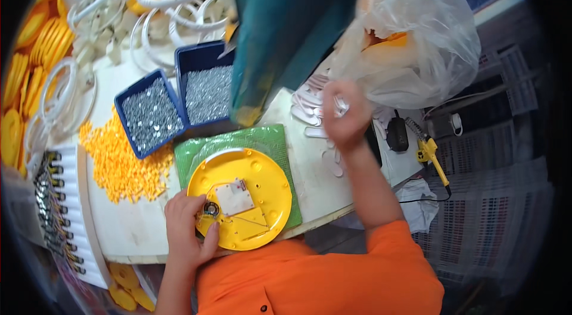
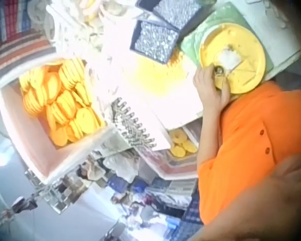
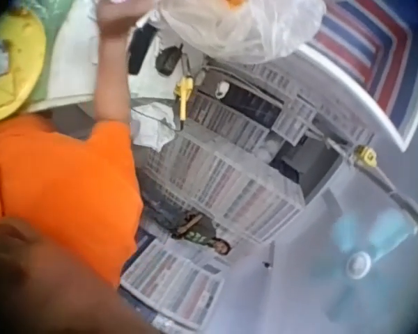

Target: Assembling electronic components and screws into a plastic toy base at a factory workstation.

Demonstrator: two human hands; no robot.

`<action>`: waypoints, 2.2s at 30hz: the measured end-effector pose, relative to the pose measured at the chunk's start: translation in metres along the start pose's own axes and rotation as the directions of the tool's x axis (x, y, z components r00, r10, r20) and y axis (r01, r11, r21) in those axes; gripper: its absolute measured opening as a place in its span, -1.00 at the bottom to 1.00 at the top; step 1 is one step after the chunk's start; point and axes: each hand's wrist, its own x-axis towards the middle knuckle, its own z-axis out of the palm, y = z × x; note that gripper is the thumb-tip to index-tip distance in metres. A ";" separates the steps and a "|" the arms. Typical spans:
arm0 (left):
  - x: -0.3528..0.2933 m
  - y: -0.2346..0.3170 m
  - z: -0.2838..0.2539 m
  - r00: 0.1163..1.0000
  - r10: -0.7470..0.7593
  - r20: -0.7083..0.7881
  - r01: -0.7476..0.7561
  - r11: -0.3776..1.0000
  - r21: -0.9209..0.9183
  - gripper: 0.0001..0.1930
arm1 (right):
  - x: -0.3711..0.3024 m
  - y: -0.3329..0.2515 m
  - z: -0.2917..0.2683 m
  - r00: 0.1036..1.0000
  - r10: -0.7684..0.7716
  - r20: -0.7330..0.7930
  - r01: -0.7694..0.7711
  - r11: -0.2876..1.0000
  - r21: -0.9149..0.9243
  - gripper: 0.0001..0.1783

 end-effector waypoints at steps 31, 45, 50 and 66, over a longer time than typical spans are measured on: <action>-0.001 -0.001 0.012 0.998 0.042 -0.042 -0.041 0.999 0.033 -0.52 | 0.155 0.157 -0.109 0.772 0.635 0.021 -0.632 0.772 -0.073 -0.65; 0.043 0.053 -0.031 0.983 0.094 -0.160 -0.156 0.888 -0.432 -0.48 | 0.075 -0.041 -0.199 0.986 -0.087 0.144 -0.076 0.533 0.843 -0.54; 0.059 0.087 -0.012 0.844 -0.210 0.494 0.535 0.403 -0.742 -0.20 | 0.054 -0.090 -0.059 0.998 0.056 0.037 -0.039 0.036 0.999 -0.46; -0.007 0.051 -0.040 0.815 -0.462 0.350 0.387 -0.015 -0.922 -0.39 | 0.174 0.049 0.075 0.860 0.313 0.403 -0.015 0.806 -0.592 -0.71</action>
